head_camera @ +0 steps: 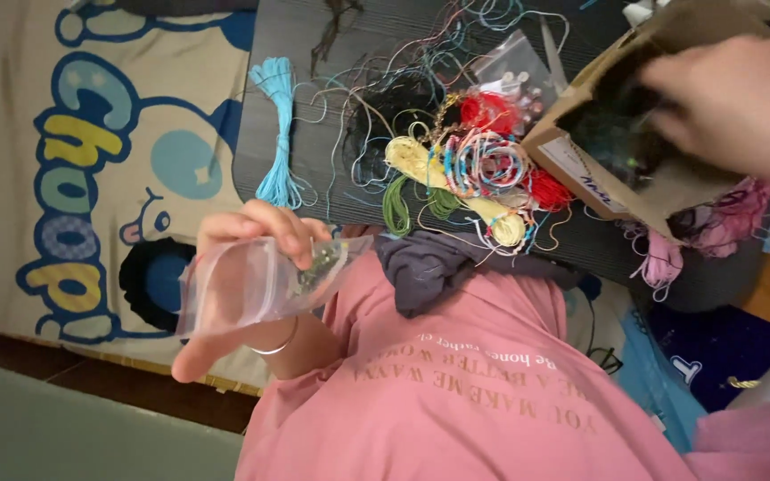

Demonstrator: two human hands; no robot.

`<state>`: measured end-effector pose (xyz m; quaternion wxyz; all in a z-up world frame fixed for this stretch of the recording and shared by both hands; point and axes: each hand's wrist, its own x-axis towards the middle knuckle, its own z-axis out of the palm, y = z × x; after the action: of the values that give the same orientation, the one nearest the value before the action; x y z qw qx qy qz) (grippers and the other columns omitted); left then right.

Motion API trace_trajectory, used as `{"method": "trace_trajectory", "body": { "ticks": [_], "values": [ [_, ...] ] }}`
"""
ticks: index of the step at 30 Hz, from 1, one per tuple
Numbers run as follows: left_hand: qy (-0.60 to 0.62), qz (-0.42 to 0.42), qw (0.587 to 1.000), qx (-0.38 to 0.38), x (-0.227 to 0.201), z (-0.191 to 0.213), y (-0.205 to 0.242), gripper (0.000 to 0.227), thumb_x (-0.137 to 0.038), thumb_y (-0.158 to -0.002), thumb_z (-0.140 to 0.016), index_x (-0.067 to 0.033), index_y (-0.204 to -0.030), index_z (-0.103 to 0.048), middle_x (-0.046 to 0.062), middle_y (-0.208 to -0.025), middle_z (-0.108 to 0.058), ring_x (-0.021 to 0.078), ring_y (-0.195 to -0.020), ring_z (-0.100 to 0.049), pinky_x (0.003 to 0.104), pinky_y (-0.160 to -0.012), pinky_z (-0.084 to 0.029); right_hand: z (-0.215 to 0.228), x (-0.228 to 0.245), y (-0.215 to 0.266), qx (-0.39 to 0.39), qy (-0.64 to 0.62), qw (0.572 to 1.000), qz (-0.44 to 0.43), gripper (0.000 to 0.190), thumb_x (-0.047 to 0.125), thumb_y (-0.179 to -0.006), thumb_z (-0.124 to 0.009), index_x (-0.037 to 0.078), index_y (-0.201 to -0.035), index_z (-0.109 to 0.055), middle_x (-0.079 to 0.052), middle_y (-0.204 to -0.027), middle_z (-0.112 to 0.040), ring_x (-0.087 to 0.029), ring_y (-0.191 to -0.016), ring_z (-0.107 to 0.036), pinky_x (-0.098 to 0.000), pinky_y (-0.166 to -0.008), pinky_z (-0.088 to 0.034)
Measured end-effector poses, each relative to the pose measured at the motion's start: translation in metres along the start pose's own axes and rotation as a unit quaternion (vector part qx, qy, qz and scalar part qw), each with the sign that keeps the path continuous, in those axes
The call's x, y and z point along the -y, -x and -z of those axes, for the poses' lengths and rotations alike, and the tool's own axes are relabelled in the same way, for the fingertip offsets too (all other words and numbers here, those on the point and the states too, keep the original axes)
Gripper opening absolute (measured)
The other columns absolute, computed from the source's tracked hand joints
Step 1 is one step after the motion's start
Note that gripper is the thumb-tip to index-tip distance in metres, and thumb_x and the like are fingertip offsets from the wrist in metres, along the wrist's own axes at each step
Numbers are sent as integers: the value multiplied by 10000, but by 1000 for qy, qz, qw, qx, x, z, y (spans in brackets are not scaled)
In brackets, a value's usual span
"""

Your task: Organizing and bagging various craft supplies like beads, threads, and handmade bracelets from a larger box into individual plastic bags.

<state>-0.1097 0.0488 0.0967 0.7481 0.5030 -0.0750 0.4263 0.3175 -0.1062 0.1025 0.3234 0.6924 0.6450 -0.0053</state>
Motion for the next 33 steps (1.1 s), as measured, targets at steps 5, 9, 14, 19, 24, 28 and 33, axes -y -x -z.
{"method": "trace_trajectory", "body": {
  "ticks": [5, 9, 14, 19, 24, 28, 33],
  "values": [
    [-3, 19, 999, 31, 6, -5, -4, 870, -719, -787, -650, -78, -1361, -522, 84, -1152, -583, 184, -1011, -624, 401, -1055, -530, -2, -32, 33, -191, -237, 950, 74, 504, 92, -930, -715, 37, -1428, -668, -161, -1103, -757, -286, -936, -727, -387, -800, -593],
    [17, 46, 999, 21, 11, -9, -7, 837, -697, -805, -694, -64, -1326, -525, 102, -1140, -571, 197, -944, -615, 389, -1027, -522, 7, -37, 46, -149, -397, 905, 45, 449, 6, -946, -676, -49, -1391, -648, -205, -1073, -726, -301, -869, -714, -368, -648, -571],
    [-12, 69, 994, 79, 15, -10, -13, 827, -729, -851, -643, -81, -1342, -491, 89, -1142, -550, 177, -950, -602, 392, -1043, -532, 11, -40, 56, -160, -398, 902, 43, 362, -33, -990, -614, -39, -1346, -678, -224, -1120, -699, -346, -983, -690, -411, -813, -581],
    [50, 87, 991, 93, 30, -10, -11, 878, -720, -786, -690, -92, -1368, -493, 100, -1182, -542, 197, -964, -620, 380, -1010, -544, 31, -36, 72, -163, -494, 854, -24, 657, -89, -923, -663, -34, -1558, -505, -293, -1248, -609, -401, -1096, -618, -459, -958, -507],
    [74, 159, 980, 89, 32, -26, -14, 613, -548, -994, -552, -30, -1316, -499, 133, -1189, -571, 206, -1011, -622, 326, -914, -570, 6, -40, 70, -167, -512, 842, 11, 504, -133, -963, -596, -49, -1456, -531, -256, -1343, -610, -357, -1195, -630, -427, -1013, -517],
    [156, 262, 929, 211, 46, -39, -33, 907, -591, -826, -809, -70, -1461, -425, 67, -1341, -581, 157, -1150, -633, 307, -1025, -534, -109, -18, 77, 31, -659, 746, -90, 419, 152, -947, -524, 70, -1353, -587, -137, -1359, -613, -244, -1211, -615, -395, -953, -551],
    [188, 277, 906, 258, 66, -57, -52, 852, -473, -829, -845, -108, -1482, -437, 1, -1280, -617, 129, -1051, -650, 278, -943, -551, 123, 34, 110, -238, -433, 831, 256, 366, 229, -867, -586, 203, -1221, -676, 67, -1120, -749, -93, -945, -753, -260, -829, -585]
  ]
}}
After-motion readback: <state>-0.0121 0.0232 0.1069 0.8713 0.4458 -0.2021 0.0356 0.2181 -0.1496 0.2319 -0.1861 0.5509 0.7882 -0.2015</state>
